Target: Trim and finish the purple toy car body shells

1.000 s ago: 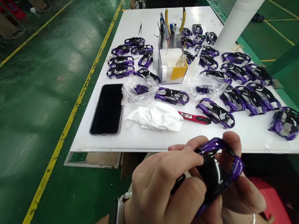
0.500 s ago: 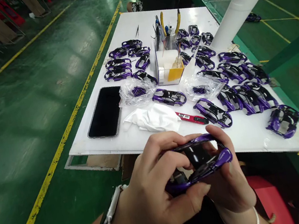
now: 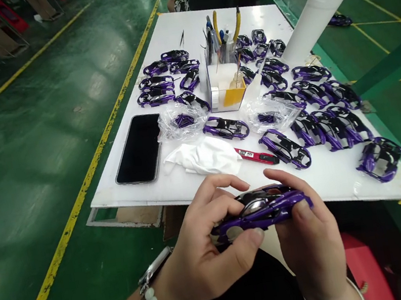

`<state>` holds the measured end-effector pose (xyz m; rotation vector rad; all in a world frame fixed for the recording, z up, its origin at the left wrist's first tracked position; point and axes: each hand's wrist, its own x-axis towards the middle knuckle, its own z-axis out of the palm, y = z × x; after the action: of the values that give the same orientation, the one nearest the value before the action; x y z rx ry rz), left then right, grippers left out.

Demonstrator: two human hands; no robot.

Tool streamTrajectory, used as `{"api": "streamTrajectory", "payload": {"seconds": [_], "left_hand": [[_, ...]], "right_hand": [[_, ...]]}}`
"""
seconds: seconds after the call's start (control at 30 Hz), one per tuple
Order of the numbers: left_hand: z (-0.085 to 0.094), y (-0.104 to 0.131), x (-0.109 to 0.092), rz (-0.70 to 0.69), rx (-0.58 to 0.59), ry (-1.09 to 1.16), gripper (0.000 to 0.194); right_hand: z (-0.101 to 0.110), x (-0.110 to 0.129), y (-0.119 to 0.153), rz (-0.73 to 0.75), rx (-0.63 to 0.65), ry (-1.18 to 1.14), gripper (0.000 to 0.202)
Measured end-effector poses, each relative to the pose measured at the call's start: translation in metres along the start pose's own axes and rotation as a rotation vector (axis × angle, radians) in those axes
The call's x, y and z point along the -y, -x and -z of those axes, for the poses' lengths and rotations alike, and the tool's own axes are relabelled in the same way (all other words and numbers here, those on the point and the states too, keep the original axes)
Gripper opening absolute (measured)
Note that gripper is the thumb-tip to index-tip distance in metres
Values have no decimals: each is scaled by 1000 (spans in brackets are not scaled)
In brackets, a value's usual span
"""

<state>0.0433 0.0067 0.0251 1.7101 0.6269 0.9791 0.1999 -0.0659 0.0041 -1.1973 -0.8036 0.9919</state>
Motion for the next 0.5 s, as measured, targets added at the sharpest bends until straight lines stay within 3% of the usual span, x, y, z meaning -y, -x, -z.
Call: {"api": "streamTrajectory", "payload": {"seconds": [0.5], "left_hand": [[1,1,-1,-56,25,-63,11]], "right_hand": [[-7,1,1,7,-19,-45,32]]}}
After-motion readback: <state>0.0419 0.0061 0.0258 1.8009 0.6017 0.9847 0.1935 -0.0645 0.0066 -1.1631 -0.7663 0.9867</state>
